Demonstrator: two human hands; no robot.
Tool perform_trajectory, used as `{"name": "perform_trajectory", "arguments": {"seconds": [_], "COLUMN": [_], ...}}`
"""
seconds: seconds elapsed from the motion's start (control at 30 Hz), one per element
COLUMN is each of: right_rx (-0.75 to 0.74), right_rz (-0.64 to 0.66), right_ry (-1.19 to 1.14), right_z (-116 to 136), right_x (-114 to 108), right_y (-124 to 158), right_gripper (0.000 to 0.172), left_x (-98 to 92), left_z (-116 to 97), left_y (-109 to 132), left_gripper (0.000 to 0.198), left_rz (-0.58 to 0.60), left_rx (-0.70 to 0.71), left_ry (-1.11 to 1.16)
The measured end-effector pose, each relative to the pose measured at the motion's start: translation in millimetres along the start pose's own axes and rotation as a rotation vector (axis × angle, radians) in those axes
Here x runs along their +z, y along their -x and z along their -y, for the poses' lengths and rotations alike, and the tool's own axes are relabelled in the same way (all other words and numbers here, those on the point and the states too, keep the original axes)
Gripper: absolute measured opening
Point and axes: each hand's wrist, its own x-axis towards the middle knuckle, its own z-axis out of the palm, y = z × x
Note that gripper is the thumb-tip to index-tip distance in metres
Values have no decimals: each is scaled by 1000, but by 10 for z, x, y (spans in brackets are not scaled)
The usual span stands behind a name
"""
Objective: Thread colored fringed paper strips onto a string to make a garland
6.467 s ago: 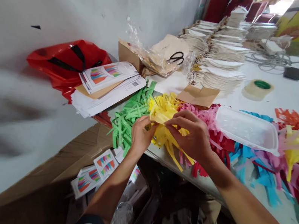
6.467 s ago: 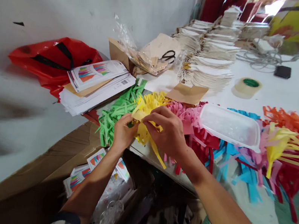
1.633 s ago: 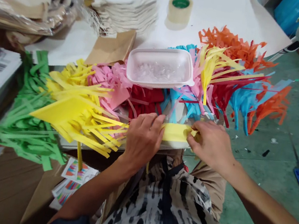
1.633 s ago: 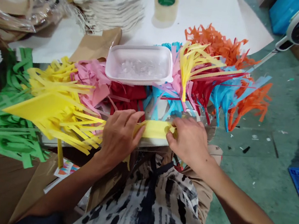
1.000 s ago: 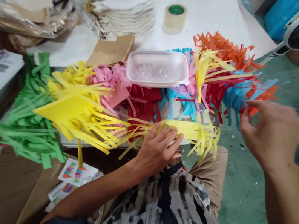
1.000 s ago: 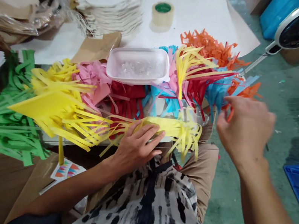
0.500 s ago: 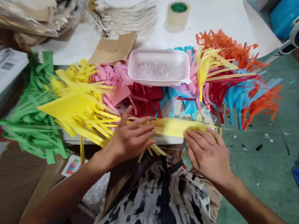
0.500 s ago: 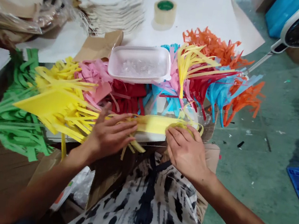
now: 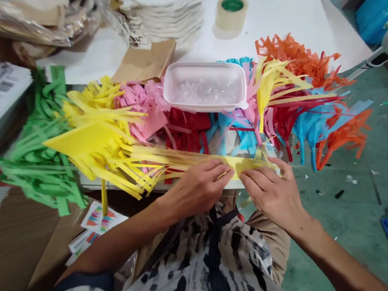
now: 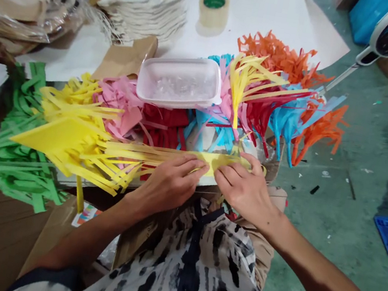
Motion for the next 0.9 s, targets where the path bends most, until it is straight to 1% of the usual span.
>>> {"name": "perform_trajectory", "arguments": {"seconds": [0.07,0.13,0.17,0.2,0.27,0.33,0.43,0.5,0.53,0.6,0.67,0.77,0.83,0.9], "right_rx": [23,68,82,88,84,53,4,8,19,29,16,-18,-16,21], "right_rz": [-13,-20,-22,-24,-13,-21,-101,-143,-141,-107,-87,-107,-105,-82], "right_ry": [-39,-113,-140,-150,-123,-74,-32,-33,-44,-67,-75,-92,-147,-225], "right_z": [-21,-24,-19,-10,6,7,-24,-43,-46,-42,-35,-49,-76,-106], "right_x": [1,-12,-22,-33,-43,-29,28,60,67,63,42,-4,-38,-69], "right_y": [-1,-9,-18,-29,-55,-80,-106,-116,-120,-123,-113,-57,-4,37], "right_gripper": [23,16,15,18,24,20,13,11,11,19,20,11,11,11], "left_x": [94,129,135,137,138,138,145,161,170,185,183,142,103,65], "left_z": [2,26,35,40,39,34,38,51,56,54,23,-59,-99,-98], "left_y": [-45,-54,-54,-54,-59,-67,-79,-83,-83,-76,-53,28,108,188], "left_gripper": [32,28,27,26,25,22,23,24,22,19,18,19,18,15], "left_rz": [-17,-55,-75,-91,-111,-111,-110,-132,-149,-177,-185,-158,-135,-138], "left_rx": [-53,-80,-77,-68,-56,-66,-96,-111,-112,-101,-65,-41,-80,-157], "left_ry": [15,-11,-33,-56,-86,-75,-51,-60,-73,-107,-157,-203,-174,-97]}}
